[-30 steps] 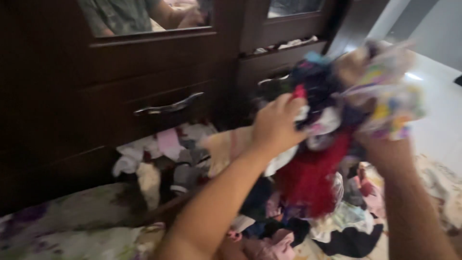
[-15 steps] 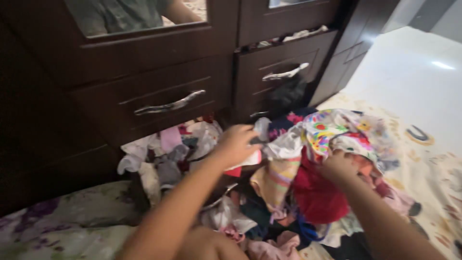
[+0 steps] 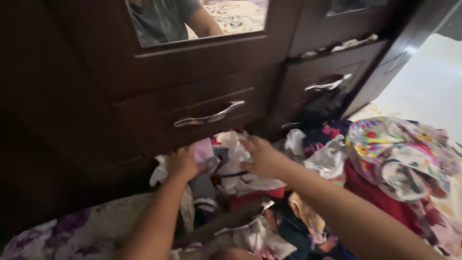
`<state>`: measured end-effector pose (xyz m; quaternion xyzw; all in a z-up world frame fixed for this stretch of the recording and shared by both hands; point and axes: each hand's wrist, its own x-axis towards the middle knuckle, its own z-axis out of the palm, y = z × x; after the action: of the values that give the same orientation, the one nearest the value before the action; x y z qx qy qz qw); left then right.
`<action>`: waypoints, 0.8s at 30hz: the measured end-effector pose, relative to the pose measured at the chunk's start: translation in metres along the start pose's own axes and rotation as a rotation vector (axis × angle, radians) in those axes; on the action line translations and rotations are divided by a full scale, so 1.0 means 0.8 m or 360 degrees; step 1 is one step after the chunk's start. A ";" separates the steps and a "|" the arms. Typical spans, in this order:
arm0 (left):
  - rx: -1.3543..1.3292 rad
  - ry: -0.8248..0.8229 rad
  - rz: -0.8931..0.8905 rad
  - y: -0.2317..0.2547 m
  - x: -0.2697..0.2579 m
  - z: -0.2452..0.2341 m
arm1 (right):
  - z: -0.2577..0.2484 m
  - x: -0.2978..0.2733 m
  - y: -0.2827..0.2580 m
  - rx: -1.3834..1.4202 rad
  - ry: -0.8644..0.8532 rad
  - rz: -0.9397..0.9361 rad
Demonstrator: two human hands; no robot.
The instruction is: Sorting and organizing clothes in a dresser drawer.
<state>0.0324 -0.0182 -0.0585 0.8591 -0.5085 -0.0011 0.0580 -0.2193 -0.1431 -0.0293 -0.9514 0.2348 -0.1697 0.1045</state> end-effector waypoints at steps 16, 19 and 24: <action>-0.0539 0.0094 0.0152 -0.009 0.080 0.097 | 0.234 0.169 0.078 0.0006 0.0305 0.0455; -0.0284 -0.0234 0.0262 0.002 0.066 0.087 | 0.249 0.158 0.099 -0.0284 -0.0145 0.0572; -0.0212 -0.0444 0.0405 -0.049 0.031 0.088 | 0.216 0.123 0.098 -0.0187 -0.0619 0.0547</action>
<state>0.0742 -0.0281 -0.1306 0.7738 -0.6148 -0.1464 0.0434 -0.1050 -0.2377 -0.1835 -0.9167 0.3779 0.0507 0.1195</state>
